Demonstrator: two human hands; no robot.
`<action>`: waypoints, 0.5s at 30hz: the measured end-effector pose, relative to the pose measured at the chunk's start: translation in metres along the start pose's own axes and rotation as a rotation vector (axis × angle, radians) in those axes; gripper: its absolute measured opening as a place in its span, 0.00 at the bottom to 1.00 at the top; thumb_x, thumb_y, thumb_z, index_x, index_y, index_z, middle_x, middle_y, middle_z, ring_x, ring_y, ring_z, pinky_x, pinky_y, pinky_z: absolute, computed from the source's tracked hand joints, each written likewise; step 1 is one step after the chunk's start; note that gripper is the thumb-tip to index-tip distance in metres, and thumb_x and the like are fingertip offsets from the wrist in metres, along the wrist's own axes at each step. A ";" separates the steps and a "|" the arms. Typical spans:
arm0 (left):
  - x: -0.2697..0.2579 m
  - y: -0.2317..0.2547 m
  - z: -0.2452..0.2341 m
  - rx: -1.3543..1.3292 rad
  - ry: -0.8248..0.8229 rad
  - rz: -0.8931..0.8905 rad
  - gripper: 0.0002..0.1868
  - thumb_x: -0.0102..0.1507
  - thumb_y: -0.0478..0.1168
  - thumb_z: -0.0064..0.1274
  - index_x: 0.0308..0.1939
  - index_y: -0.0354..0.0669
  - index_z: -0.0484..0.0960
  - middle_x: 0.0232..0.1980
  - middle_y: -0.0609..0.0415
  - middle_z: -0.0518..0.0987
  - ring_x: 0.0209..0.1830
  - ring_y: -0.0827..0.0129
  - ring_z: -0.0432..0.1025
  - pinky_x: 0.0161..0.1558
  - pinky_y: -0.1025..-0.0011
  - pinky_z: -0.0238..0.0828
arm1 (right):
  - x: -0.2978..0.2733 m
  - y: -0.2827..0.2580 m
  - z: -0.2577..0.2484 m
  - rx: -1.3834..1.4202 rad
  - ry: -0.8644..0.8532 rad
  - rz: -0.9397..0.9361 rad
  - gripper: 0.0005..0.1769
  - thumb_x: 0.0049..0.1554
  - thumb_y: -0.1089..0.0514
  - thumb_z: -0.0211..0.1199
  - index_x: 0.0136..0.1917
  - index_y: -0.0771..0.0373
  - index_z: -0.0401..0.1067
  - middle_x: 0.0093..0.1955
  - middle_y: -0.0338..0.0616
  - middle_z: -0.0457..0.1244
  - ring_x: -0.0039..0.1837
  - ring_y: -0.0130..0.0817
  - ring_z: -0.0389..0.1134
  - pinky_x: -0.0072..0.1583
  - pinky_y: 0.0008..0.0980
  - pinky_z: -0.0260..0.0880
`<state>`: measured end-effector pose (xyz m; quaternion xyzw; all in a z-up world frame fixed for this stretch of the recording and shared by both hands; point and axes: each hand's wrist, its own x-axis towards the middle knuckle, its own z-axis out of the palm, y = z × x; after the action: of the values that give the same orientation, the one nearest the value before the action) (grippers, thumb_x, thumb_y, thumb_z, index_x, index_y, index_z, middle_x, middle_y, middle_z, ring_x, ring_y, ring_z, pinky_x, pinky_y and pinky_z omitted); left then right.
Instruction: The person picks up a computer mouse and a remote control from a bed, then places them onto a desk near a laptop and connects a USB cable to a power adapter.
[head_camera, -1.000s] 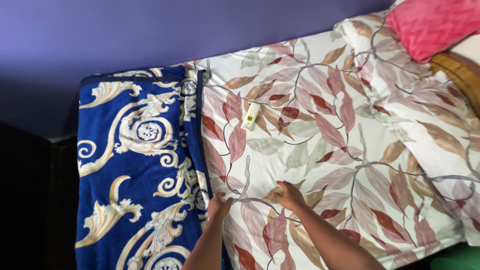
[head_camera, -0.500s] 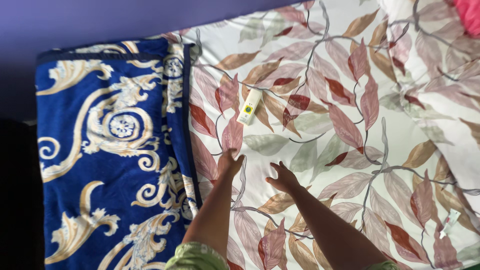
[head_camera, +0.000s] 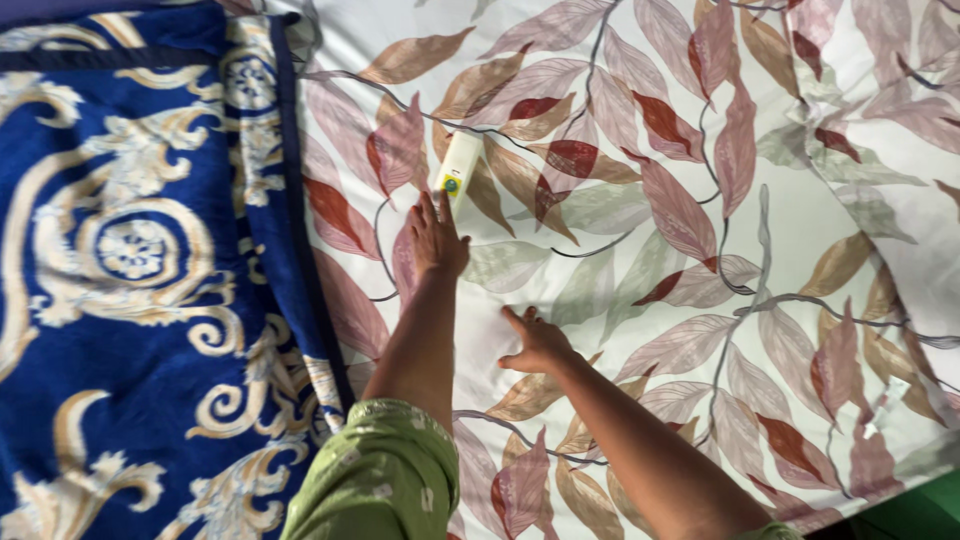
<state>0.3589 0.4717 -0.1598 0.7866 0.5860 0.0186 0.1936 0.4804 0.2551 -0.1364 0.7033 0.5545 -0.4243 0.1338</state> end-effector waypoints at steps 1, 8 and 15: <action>0.006 -0.003 0.011 0.044 0.008 0.011 0.56 0.56 0.49 0.66 0.80 0.50 0.47 0.79 0.40 0.50 0.75 0.42 0.51 0.72 0.51 0.53 | 0.002 0.000 0.001 -0.006 -0.014 0.004 0.70 0.42 0.31 0.73 0.85 0.44 0.36 0.83 0.69 0.39 0.77 0.60 0.56 0.71 0.44 0.65; 0.018 -0.013 0.018 0.191 0.015 0.040 0.44 0.68 0.39 0.56 0.85 0.44 0.52 0.67 0.47 0.69 0.66 0.54 0.67 0.64 0.60 0.69 | 0.009 -0.011 -0.003 -0.061 -0.092 0.038 0.75 0.41 0.27 0.73 0.85 0.52 0.32 0.81 0.80 0.36 0.76 0.67 0.55 0.72 0.45 0.64; 0.024 0.022 -0.012 0.072 -0.011 -0.152 0.42 0.61 0.47 0.57 0.73 0.35 0.55 0.62 0.39 0.67 0.61 0.51 0.66 0.51 0.61 0.75 | 0.011 -0.011 0.002 -0.062 -0.087 0.024 0.75 0.41 0.25 0.73 0.85 0.54 0.33 0.80 0.82 0.38 0.75 0.69 0.56 0.72 0.45 0.63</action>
<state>0.3835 0.4919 -0.1460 0.7462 0.6434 -0.0217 0.1695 0.4700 0.2651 -0.1430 0.6864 0.5526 -0.4354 0.1843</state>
